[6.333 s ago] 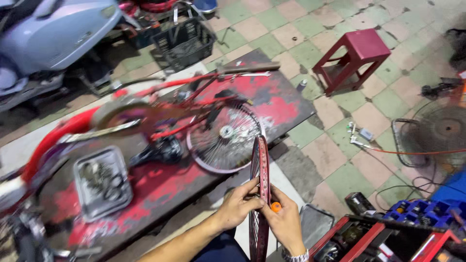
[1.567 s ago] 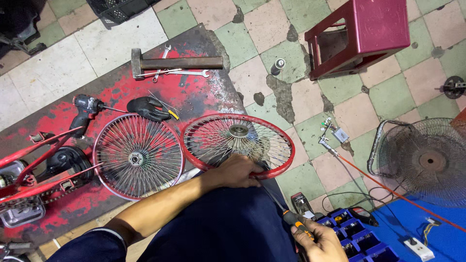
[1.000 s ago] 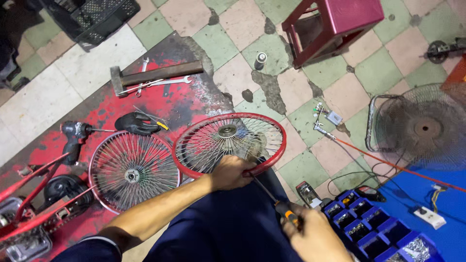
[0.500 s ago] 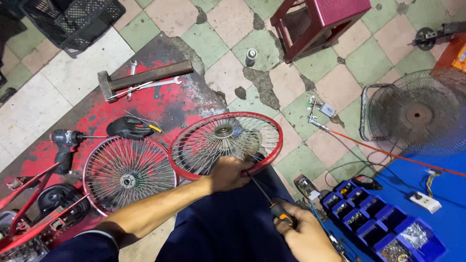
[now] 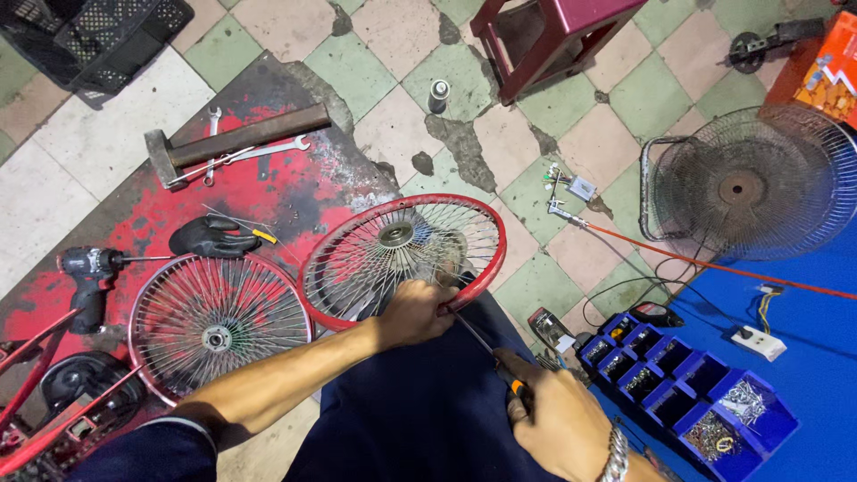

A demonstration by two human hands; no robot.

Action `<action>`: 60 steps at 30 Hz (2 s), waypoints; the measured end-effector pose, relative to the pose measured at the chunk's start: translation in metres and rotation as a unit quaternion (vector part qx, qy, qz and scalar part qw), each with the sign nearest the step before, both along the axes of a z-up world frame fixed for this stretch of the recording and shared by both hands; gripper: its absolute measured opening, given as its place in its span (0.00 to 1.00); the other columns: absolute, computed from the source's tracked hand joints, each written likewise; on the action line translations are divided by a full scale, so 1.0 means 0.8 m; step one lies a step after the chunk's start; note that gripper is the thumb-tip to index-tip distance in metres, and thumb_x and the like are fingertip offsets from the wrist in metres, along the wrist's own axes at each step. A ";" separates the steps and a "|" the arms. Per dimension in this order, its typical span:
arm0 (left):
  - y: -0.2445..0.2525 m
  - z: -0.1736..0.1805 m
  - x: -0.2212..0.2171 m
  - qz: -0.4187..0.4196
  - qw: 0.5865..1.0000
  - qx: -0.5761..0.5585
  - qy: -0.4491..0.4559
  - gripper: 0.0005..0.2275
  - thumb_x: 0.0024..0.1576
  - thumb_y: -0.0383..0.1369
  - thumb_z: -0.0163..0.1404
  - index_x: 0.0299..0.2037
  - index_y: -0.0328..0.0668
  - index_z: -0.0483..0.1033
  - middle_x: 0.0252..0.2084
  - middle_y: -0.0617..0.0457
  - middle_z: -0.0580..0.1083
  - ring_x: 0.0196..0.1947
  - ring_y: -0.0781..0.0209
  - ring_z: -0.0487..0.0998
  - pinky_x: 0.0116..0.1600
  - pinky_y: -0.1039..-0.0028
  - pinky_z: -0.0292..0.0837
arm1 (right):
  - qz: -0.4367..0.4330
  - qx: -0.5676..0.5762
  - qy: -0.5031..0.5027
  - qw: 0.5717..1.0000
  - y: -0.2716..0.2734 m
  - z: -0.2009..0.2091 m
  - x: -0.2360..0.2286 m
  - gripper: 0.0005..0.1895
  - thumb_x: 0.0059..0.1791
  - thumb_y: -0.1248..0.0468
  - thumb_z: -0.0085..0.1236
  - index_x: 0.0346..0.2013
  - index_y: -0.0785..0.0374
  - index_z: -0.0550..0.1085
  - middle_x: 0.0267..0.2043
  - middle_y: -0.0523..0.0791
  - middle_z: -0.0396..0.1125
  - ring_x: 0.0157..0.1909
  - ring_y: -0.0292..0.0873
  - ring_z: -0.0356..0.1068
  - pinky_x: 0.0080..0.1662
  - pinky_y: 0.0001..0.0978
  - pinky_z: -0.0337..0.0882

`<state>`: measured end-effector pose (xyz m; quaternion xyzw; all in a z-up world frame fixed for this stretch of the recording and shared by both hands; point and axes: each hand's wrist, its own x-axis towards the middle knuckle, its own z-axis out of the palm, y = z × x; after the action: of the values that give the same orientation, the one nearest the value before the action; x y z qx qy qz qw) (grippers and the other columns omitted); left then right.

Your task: The person repairs a wheel by tightening and loosening spokes using a screwdriver while checking the wheel's alignment.

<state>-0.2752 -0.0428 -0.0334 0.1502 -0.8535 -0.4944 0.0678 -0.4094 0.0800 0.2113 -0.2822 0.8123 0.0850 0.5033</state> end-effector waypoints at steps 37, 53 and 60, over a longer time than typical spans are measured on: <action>-0.011 0.022 0.003 0.033 0.998 0.051 -0.020 0.14 0.46 0.33 0.59 0.43 0.41 0.81 0.27 0.45 0.78 0.28 0.46 0.81 0.36 0.60 0.75 | -0.447 -0.152 -0.102 0.876 0.085 -0.081 0.048 0.22 0.47 0.66 0.60 0.57 0.65 0.78 0.34 0.45 0.78 0.33 0.34 0.72 0.39 0.24 0.70; -0.004 -0.002 0.005 -0.004 1.000 0.003 0.029 0.13 0.47 0.34 0.60 0.41 0.40 0.81 0.27 0.43 0.77 0.28 0.43 0.79 0.33 0.57 0.73 | 0.174 0.013 0.036 0.984 0.004 -0.010 0.026 0.39 0.46 0.55 0.56 0.72 0.54 0.60 0.37 0.54 0.73 0.37 0.57 0.75 0.44 0.51 0.74; -0.014 0.011 0.001 0.034 0.998 0.025 0.044 0.13 0.49 0.35 0.60 0.43 0.40 0.80 0.29 0.43 0.78 0.30 0.43 0.80 0.36 0.57 0.74 | 0.184 -0.171 0.117 0.961 0.003 -0.011 0.033 0.37 0.43 0.55 0.57 0.66 0.63 0.65 0.34 0.56 0.72 0.30 0.61 0.74 0.33 0.53 0.74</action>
<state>-0.2747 -0.0544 -0.0243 0.1592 -0.8316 -0.5187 0.1187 -0.3828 0.0821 0.2022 -0.4967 0.8022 0.0681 0.3244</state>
